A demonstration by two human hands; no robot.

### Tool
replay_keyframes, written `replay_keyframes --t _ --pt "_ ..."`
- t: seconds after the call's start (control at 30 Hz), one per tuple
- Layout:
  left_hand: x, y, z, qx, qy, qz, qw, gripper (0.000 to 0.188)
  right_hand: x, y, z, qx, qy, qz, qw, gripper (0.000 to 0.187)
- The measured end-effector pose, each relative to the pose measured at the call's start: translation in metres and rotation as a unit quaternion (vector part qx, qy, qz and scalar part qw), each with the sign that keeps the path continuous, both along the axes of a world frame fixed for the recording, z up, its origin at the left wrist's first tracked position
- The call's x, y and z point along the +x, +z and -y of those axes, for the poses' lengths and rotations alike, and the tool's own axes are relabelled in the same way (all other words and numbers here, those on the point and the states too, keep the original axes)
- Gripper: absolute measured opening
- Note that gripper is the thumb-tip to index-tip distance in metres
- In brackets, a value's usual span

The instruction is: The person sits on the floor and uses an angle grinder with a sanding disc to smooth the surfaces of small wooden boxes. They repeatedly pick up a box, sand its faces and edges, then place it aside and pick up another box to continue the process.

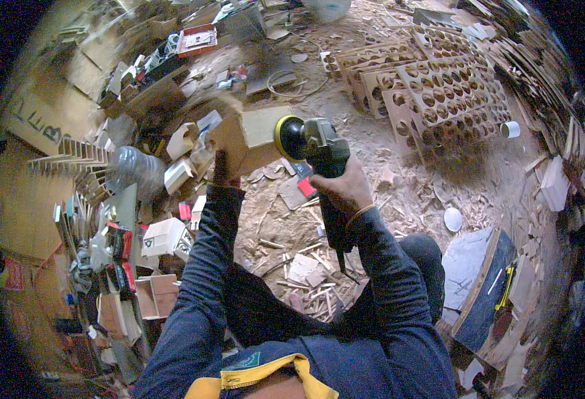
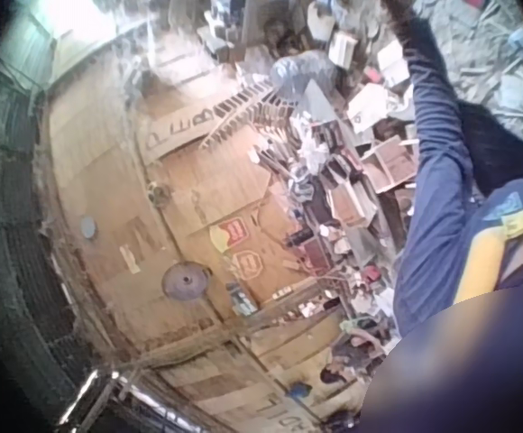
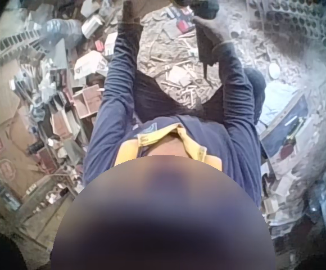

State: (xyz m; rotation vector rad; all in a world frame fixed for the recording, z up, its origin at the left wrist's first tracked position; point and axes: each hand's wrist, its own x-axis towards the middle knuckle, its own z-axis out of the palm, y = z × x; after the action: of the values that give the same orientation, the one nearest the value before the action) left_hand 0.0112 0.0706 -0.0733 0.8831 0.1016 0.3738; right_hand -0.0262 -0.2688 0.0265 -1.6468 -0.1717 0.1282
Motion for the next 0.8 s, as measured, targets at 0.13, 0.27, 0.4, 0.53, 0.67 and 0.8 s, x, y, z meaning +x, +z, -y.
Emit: replay_keyframes --t 0.13,0.27,0.4,0.53,0.67,0.8 --pt "0.002 -0.003 0.000 -0.004 0.000 0.001 1.000 0.046 -0.005 0.006 -0.005 0.009 0.015 -0.014 1.000 0.048" --pt "0.005 -0.011 0.000 -0.009 0.014 -0.019 1.000 0.040 -0.013 0.011 -0.011 -0.009 0.011 0.009 1.000 0.048" --pt "0.005 -0.014 0.000 0.013 0.032 -0.045 0.998 0.036 -0.015 0.012 -0.016 0.027 0.020 -0.004 0.999 0.059" --pt "0.006 -0.014 -0.001 0.003 0.011 -0.012 1.000 0.041 -0.014 0.005 -0.015 0.005 0.003 -0.001 1.000 0.060" --pt "0.006 -0.013 -0.003 0.004 0.002 -0.003 1.000 0.046 -0.006 -0.005 -0.010 0.039 0.006 -0.003 0.999 0.058" --pt "0.004 -0.011 -0.004 0.006 -0.001 -0.002 1.000 0.048 0.006 -0.014 0.007 0.027 -0.025 -0.044 0.998 0.052"
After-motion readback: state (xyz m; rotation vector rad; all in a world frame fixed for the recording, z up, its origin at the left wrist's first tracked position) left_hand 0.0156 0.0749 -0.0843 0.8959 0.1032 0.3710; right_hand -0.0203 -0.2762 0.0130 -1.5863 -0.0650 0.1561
